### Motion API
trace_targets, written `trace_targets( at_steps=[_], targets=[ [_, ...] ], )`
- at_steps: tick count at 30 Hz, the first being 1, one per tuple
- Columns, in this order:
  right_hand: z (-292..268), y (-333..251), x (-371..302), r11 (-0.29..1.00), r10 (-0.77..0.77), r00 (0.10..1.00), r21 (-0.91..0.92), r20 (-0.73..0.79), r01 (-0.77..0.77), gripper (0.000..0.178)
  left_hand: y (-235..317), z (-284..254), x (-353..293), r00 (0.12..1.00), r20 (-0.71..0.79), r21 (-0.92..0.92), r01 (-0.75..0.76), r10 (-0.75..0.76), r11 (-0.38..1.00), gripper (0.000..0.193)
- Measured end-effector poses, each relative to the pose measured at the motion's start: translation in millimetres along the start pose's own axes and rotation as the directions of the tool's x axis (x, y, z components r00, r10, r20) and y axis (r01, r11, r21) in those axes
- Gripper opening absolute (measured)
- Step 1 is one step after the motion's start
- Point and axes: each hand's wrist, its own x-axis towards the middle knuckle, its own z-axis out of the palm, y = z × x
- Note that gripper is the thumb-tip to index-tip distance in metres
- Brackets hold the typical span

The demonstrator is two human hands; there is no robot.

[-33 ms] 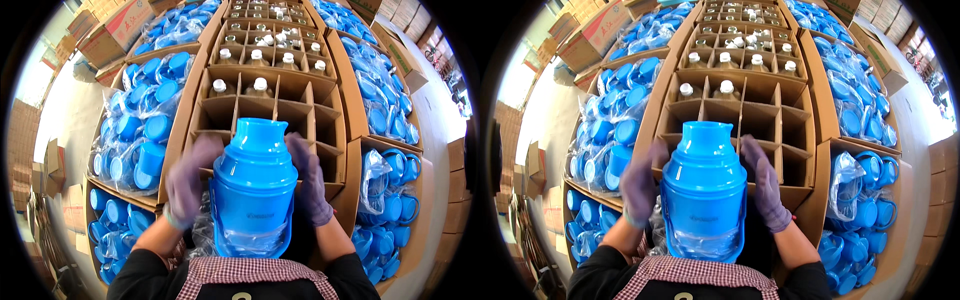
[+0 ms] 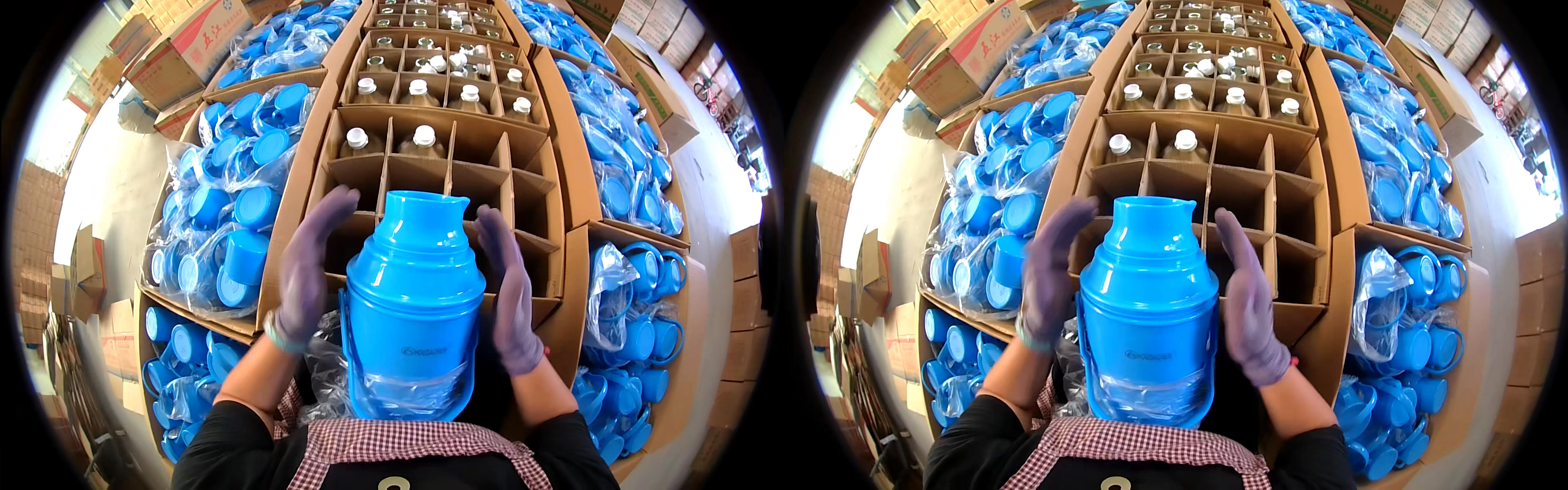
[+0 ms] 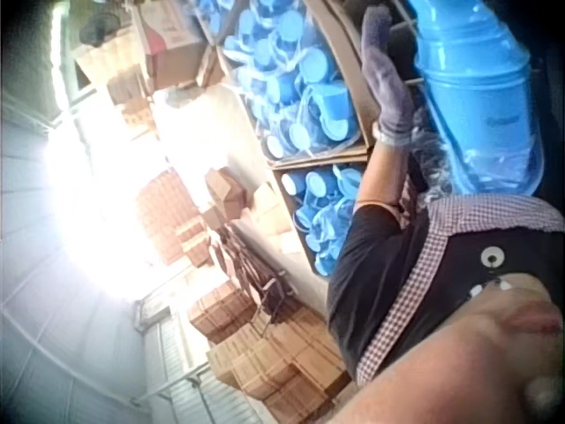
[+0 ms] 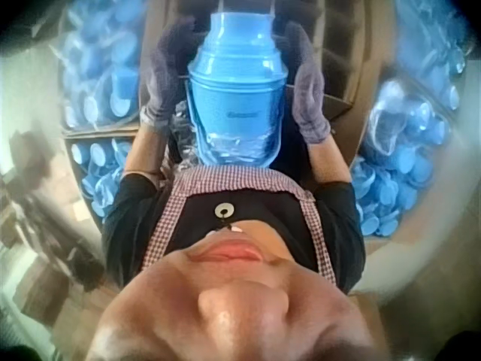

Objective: The person assembles thermos flasks by placing a metal liner into a blue plastic outer shell, attaching a white inner cap, and then screwing on a blue outer lid before placing the completed item into a shipping box.

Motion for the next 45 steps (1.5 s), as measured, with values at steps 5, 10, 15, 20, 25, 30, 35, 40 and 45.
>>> trace_targets(
  at_steps=[5, 10, 15, 20, 25, 30, 35, 40, 45],
  targets=[
    [18, -54, 11, 0.745, -0.123, 0.905, -0.564, 0.408, 0.356, 0.096, -66, -4, 45, 0.703, 0.483, -0.333, 0.698, -0.522, 0.634, 0.091],
    [-7, 28, 14, 0.935, 0.205, 0.921, 0.212, 0.331, -0.284, 0.065, 17, 4, 28, 0.874, 0.483, 0.263, -0.081, -0.058, 0.961, 0.129],
    [26, 11, 126, 0.935, 0.143, 0.918, 0.253, 0.371, -0.248, 0.055, 5, -45, 88, 0.936, 0.322, -0.21, 0.219, -0.144, 0.953, 0.11],
    [49, 100, 266, 0.953, 0.286, 0.749, -0.098, 0.597, -0.285, 0.05, -85, -97, 96, 0.956, 0.143, -0.575, 0.29, -0.255, 0.765, 0.087],
    [14, 267, 289, 0.319, 0.432, 0.899, -0.944, 0.066, -0.084, 0.064, -171, -66, 80, 0.945, 0.031, -0.884, 0.178, -0.327, 0.431, 0.084],
    [3, 245, 285, 0.354, 0.351, 0.923, -0.935, 0.157, 0.025, 0.076, -143, -68, 78, 0.94, 0.004, -0.976, 0.077, -0.341, 0.203, 0.085],
    [-2, 55, 292, 0.568, -0.145, 0.962, -0.776, 0.232, 0.273, 0.07, -118, -99, 53, 0.97, -0.071, -0.933, 0.019, -0.235, 0.36, 0.087],
    [-48, -109, 314, 0.522, -0.591, 0.753, -0.573, 0.291, 0.632, 0.053, -60, -93, 90, 0.997, 0.058, -0.934, 0.039, 0.045, 0.354, 0.095],
    [-59, -202, 327, 0.85, -0.508, 0.844, -0.056, 0.171, 0.523, 0.046, -8, -62, 118, 0.987, 0.126, -0.892, 0.067, 0.102, 0.447, 0.092]
  ],
)
